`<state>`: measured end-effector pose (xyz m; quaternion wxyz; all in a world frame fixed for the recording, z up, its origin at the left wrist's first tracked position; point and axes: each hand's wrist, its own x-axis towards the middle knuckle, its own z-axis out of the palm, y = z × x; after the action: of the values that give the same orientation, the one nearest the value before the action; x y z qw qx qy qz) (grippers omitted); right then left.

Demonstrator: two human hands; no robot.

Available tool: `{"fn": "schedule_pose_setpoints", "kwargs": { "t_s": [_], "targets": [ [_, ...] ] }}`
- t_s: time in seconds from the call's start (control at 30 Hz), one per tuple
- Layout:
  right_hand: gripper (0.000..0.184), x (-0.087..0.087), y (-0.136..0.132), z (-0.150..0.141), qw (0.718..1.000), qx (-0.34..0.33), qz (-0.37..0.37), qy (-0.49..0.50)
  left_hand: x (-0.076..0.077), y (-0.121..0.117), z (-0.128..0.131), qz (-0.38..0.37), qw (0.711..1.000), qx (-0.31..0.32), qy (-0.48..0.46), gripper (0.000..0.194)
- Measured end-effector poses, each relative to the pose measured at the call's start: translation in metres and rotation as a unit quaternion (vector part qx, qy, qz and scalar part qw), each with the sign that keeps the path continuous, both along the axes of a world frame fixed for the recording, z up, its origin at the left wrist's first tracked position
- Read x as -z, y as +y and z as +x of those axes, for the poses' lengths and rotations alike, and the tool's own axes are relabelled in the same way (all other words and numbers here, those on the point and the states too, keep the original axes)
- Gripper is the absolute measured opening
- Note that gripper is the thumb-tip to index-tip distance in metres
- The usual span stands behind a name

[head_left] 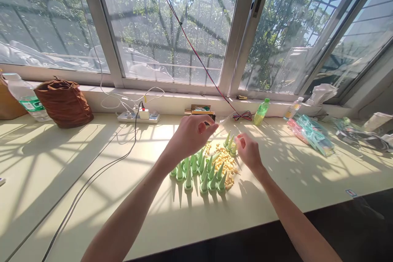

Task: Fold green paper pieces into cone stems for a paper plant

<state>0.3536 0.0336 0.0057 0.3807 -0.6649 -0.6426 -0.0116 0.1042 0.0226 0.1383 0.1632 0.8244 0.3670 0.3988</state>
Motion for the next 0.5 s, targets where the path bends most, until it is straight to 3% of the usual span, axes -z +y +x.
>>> {"fn": "schedule_pose_setpoints", "kwargs": {
  "t_s": [0.2, 0.37, 0.5],
  "targets": [
    [0.015, 0.008, 0.029, -0.040, 0.967, -0.223, -0.110, -0.050, 0.000, 0.000, 0.000, -0.012, 1.000, -0.003, 0.005, 0.028],
    [0.011, 0.022, 0.071, -0.060, 0.942, -0.286, -0.149, -0.091, 0.000, 0.000, -0.001, -0.020, 1.000, 0.004, 0.010, 0.029],
    [0.027, 0.033, 0.084, -0.070, 0.928, -0.310, -0.171, -0.119, -0.001, 0.001, -0.003, -0.026, 1.000, -0.003, 0.009, 0.028]
  ]
}}
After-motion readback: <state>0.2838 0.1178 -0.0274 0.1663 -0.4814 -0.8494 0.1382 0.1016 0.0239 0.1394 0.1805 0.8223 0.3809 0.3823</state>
